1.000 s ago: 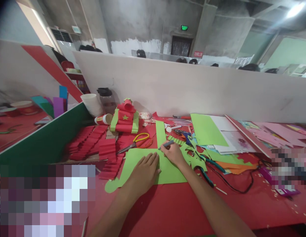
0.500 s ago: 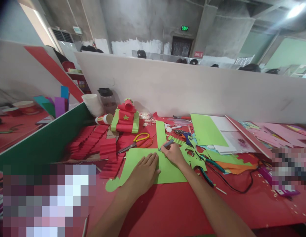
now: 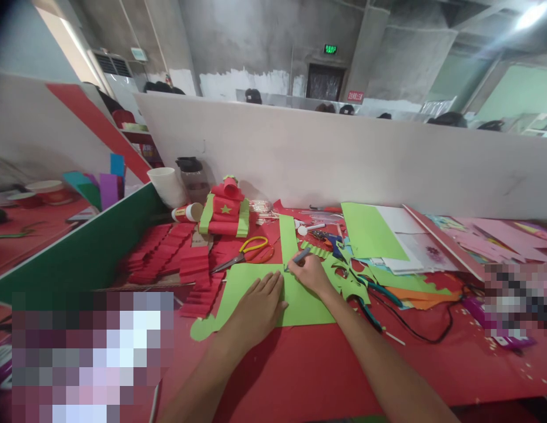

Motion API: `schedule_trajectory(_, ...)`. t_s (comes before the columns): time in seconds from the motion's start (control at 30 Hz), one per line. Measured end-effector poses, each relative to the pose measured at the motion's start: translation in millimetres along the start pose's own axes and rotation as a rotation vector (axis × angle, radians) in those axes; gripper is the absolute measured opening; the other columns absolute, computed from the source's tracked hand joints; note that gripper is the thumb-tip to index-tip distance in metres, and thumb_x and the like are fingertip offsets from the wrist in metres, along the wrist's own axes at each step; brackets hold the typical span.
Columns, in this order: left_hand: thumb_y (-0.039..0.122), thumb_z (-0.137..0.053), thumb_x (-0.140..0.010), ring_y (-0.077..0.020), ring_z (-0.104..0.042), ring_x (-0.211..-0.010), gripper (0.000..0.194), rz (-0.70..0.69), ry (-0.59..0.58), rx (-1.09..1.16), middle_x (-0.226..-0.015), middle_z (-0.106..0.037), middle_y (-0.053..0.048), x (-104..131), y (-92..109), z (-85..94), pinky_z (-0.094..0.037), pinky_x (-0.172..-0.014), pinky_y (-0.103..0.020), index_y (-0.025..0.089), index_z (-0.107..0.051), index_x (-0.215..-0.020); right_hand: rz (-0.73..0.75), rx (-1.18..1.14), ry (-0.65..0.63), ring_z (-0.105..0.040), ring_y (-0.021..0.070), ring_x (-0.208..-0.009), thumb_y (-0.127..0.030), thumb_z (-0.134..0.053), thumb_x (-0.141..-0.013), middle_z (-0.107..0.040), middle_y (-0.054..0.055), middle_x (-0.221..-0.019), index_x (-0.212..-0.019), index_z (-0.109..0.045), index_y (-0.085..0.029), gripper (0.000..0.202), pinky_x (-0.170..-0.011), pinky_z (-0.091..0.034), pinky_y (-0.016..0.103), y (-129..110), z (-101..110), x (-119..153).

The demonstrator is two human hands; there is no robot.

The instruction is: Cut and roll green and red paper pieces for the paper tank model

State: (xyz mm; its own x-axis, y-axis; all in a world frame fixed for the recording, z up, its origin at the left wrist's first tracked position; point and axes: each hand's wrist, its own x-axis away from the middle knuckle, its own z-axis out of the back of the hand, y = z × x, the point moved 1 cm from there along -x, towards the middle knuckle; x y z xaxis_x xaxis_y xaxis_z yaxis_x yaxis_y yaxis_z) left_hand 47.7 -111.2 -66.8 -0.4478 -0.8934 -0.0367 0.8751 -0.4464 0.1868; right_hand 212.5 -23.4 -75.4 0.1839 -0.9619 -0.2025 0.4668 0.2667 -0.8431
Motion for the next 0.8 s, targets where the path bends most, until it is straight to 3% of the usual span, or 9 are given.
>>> schedule_trajectory(0.23,0.032,-0.033,-0.098,-0.0293,-0.028,-0.144,0.055,0.000,-0.015,-0.006,-0.156,-0.030,-0.015,-1,-1,-1.8,-0.028,-0.117,-0.047,0.007,-0.036,-0.147,-0.007,-0.182,0.115,-0.051,0.0116,-0.044,-0.039,-0.064,-0.080,-0.056,-0.003,-0.055,-0.081,-0.061,-0.019,0.021,-0.043,-0.039,0.022,1,7,5)
schedule_trajectory(0.5,0.030,-0.035,-0.098,-0.0292,-0.027,-0.144,0.055,-0.007,-0.040,-0.004,-0.155,-0.029,-0.017,-1,0,1.8,-0.029,-0.117,-0.047,0.004,-0.035,-0.147,-0.110,-0.261,0.043,-0.066,0.0171,-0.060,-0.042,-0.066,-0.080,-0.071,0.006,-0.072,-0.082,-0.069,-0.016,0.026,-0.057,-0.054,0.027,4,5,26)
schedule_trajectory(0.8,0.030,-0.035,-0.098,-0.0287,-0.027,-0.144,0.054,-0.039,-0.044,-0.021,-0.155,-0.028,-0.017,6,-2,3.3,-0.029,-0.117,-0.044,0.005,-0.035,-0.147,-0.104,-0.235,0.053,-0.067,0.0169,-0.059,-0.043,-0.065,-0.081,-0.073,0.007,-0.074,-0.087,-0.070,-0.015,0.029,-0.057,-0.054,0.027,10,4,23)
